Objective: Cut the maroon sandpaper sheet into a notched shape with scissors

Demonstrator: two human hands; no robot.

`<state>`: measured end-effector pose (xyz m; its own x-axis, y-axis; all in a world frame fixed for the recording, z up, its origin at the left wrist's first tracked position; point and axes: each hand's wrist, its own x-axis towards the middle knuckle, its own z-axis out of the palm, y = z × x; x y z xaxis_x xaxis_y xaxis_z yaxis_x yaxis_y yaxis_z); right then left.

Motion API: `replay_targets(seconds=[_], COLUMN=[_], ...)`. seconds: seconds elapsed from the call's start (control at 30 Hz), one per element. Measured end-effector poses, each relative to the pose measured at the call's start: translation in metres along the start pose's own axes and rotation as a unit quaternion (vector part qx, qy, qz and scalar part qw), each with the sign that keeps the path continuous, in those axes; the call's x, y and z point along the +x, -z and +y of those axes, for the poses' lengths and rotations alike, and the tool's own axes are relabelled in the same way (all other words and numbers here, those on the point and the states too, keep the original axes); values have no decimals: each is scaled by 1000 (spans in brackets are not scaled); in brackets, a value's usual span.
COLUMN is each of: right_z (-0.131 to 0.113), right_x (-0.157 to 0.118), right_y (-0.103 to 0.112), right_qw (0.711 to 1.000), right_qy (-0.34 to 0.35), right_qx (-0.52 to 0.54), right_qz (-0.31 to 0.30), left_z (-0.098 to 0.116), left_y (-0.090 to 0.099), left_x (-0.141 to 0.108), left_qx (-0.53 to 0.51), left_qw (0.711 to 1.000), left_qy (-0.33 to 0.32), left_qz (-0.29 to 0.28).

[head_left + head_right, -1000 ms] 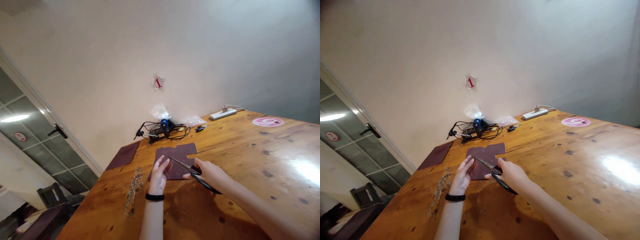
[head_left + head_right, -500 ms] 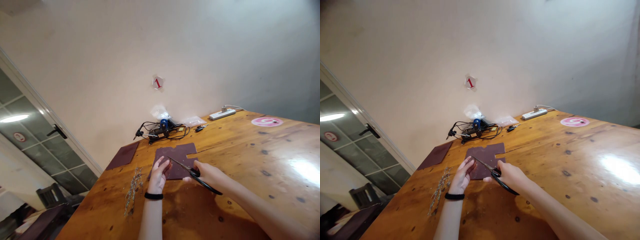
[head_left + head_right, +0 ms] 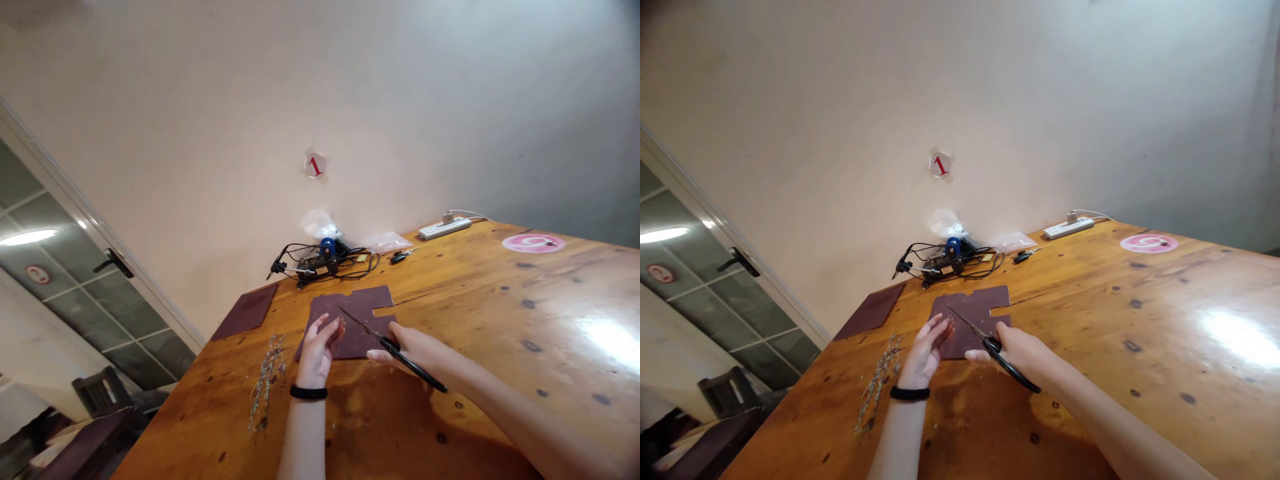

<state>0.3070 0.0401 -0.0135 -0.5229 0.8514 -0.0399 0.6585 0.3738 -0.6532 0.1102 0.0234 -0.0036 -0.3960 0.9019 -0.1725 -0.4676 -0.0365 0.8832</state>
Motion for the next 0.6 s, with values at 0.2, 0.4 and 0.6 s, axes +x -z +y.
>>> replay_targets(seconds=[0.2, 0.4, 0.6], right_z=[-1, -5, -4], right_x=[-1, -4, -2], right_y=[-3, -3, -6], right_qw=[998, 994, 989], right_qy=[19, 10, -6], right_qx=[-54, -96, -116], right_qz=[39, 58, 87], left_z=[0, -1, -1], left_y=[0, 0, -1], left_x=[0, 1, 1], left_qx=[-3, -11, -12], left_qw=[1000, 1000, 1000], left_qy=[-2, -10, -13], left_qz=[4, 13, 15])
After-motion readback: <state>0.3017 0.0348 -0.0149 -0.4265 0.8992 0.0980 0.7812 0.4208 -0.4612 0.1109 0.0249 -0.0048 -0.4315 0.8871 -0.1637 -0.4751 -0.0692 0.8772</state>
